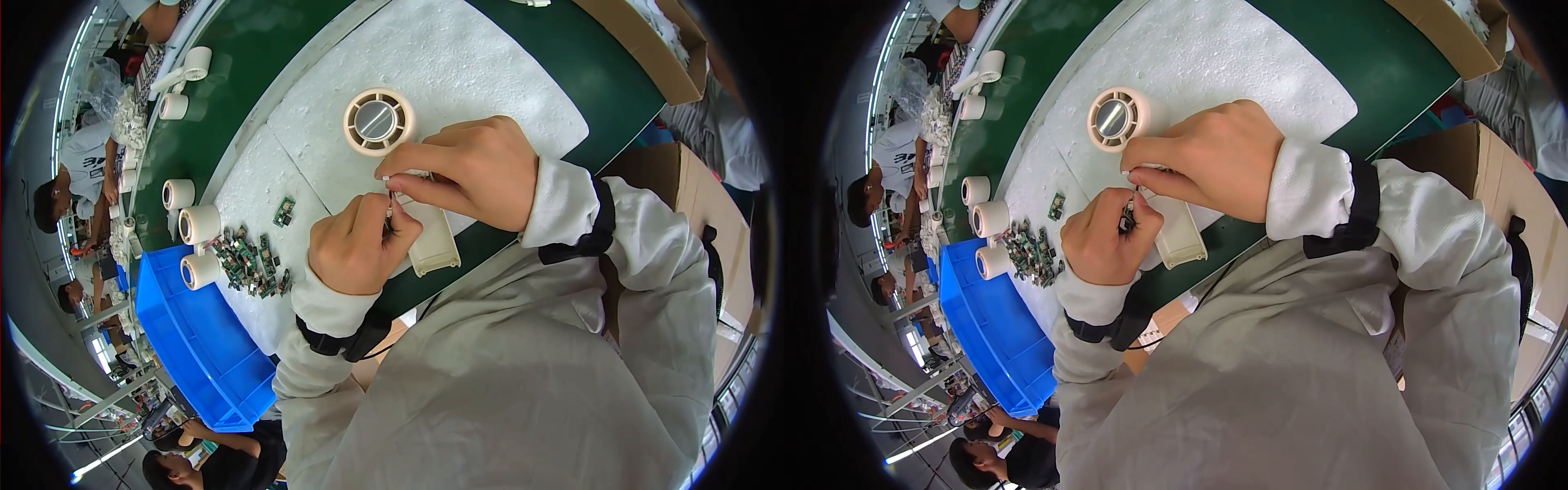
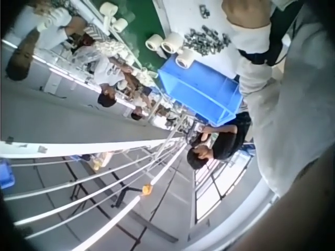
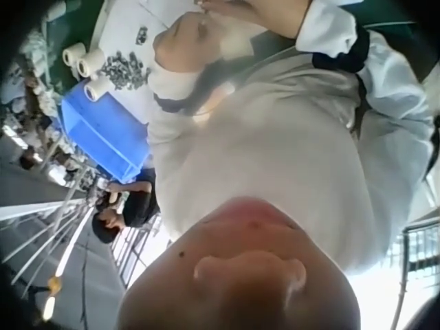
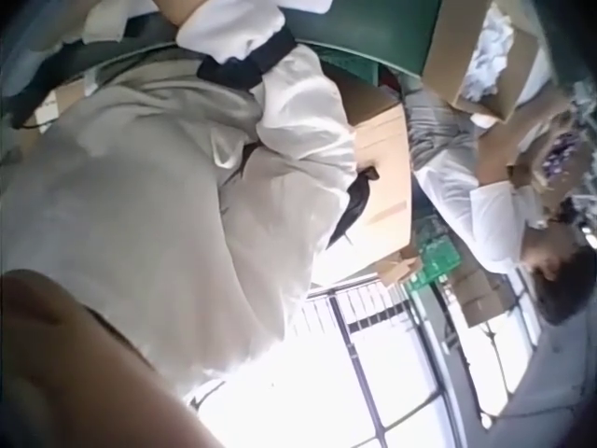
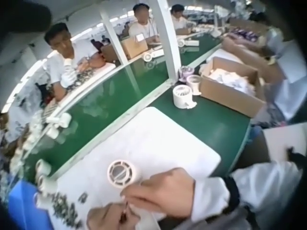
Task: The person connects a wire to a circuit board by hand, presses the board into a fan housing, and then inserts a fan motor into the assembly. This process of assembling the handheld fan components is repeated multiple times.
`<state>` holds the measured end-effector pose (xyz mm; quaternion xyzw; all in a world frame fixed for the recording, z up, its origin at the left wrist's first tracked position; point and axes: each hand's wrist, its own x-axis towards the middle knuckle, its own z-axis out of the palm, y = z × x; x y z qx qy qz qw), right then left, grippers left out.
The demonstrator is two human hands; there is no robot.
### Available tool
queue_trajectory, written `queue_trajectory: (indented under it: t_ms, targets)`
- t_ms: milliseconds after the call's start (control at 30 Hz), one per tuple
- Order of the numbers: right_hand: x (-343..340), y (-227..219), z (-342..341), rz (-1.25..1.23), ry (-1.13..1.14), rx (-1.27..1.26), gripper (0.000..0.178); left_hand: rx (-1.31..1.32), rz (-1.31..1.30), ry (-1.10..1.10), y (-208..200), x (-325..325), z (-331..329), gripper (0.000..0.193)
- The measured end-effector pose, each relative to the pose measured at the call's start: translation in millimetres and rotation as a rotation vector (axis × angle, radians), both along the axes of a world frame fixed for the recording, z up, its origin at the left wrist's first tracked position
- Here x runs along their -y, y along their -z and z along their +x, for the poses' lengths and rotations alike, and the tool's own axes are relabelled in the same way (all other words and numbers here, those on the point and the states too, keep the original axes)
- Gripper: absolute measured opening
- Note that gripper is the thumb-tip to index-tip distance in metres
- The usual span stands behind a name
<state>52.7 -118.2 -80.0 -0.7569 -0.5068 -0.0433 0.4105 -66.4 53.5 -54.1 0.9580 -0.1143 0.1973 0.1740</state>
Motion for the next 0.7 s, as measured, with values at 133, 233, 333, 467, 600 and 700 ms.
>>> queue_trajectory:
  t_ms: [133,233,333,467,600,700]
  targets:
    - [-1,1,3,0.019,-0.008,-0.006,0.015,0.003,0.001,-0.016,0,0,1,0.02]
    - [-1,1,4,0.045,-0.032,-0.051,0.014,0.004,-0.014,0.006,0,-3,1,0.017]
    - [-1,-5,6,0.063,-0.05,-0.179,0.014,-0.212,-0.313,-0.168,-4,-1,-5,0.016]
    - [5,-13,7,0.071,-0.078,-0.422,0.017,-0.441,-0.876,-0.196,-8,-13,-4,0.017]
    - [4,-14,7,0.122,-0.149,-0.461,0.018,-0.473,-1.257,-0.105,-3,-19,-2,0.018]
    - [4,-18,7,0.113,-0.145,-0.473,0.018,-0.447,-1.385,-0.057,1,-23,0,0.02]
